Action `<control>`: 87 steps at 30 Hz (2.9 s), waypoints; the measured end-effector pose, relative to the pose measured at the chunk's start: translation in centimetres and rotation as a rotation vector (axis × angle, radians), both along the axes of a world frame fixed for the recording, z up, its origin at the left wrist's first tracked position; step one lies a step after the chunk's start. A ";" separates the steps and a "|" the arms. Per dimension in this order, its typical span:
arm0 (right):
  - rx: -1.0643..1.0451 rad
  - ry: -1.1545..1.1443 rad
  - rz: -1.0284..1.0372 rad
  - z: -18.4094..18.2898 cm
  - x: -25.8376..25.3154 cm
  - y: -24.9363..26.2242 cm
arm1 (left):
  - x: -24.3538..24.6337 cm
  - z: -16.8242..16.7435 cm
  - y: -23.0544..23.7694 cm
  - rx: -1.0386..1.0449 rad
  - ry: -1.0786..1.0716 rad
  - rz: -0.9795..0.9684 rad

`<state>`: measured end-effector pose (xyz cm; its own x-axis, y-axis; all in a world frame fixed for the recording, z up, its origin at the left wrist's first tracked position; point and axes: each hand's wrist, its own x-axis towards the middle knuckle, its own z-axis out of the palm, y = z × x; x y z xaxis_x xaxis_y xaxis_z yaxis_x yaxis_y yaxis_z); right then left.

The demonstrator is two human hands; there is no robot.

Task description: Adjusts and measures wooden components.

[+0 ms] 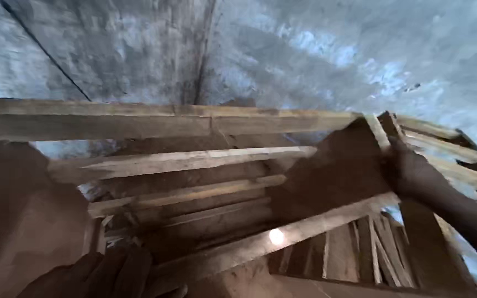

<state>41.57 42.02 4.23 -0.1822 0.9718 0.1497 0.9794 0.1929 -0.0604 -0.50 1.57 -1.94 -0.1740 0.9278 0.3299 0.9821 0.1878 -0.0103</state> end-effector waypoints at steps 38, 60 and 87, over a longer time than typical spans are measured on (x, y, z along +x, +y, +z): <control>-0.472 0.790 0.488 0.9 -28.3 -22.2 | 0.8 0.9 0.6 0.013 0.000 0.049; -0.468 0.818 0.474 0.7 -29.3 -22.6 | 0.2 -0.9 0.4 0.145 0.059 0.009; -0.486 0.917 0.501 0.0 -29.5 -22.1 | -2.3 7.9 16.2 -0.010 -1.430 0.102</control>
